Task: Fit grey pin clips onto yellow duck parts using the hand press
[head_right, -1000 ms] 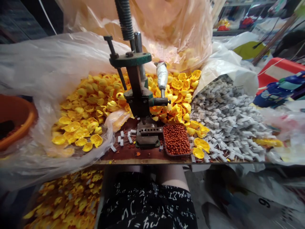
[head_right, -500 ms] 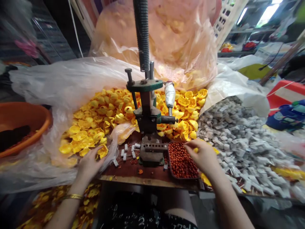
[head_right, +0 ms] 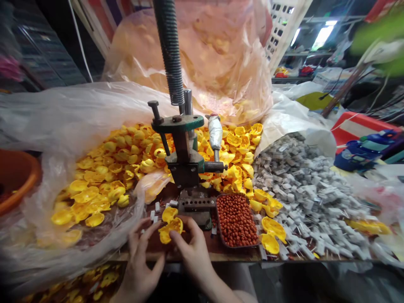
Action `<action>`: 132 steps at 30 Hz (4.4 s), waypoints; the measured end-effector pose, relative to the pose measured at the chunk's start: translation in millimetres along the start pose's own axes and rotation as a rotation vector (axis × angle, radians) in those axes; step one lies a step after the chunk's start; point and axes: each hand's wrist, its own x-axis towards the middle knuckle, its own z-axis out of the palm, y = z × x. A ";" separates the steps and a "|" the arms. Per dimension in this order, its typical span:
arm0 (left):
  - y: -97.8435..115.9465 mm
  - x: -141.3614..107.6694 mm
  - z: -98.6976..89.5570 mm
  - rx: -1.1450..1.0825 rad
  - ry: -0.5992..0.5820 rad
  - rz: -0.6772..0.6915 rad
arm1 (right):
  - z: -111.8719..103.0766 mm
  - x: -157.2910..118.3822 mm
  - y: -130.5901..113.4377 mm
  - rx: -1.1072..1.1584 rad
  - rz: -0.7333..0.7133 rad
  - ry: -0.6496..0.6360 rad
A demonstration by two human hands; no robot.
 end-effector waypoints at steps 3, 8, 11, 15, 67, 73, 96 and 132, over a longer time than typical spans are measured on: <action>-11.2 -9.1 -1.6 -0.188 -0.056 -0.180 | -2.4 5.0 -4.6 -0.151 -0.041 -0.149; -22.9 -0.2 -14.3 -0.082 0.101 -0.219 | 8.9 60.9 -16.7 -1.247 -0.282 -0.197; -26.4 8.1 -17.8 0.046 0.096 -0.136 | 25.5 94.4 -16.0 -1.517 -0.257 -0.172; -33.3 11.4 -12.6 0.078 0.191 -0.129 | 23.6 89.3 -19.7 -1.422 -0.290 -0.128; 5.8 37.8 18.7 -0.115 0.035 0.091 | -132.6 34.7 -44.2 -1.710 -0.198 0.106; 17.5 44.1 20.8 -0.698 0.077 -0.443 | -104.6 24.9 -56.7 -1.088 -0.265 0.199; 50.6 43.3 35.9 -1.258 0.122 -0.897 | -23.5 6.4 -12.5 -0.309 -0.315 0.216; 34.0 73.1 44.1 -1.151 0.096 -0.740 | -40.7 36.0 -22.7 -0.761 -0.544 0.176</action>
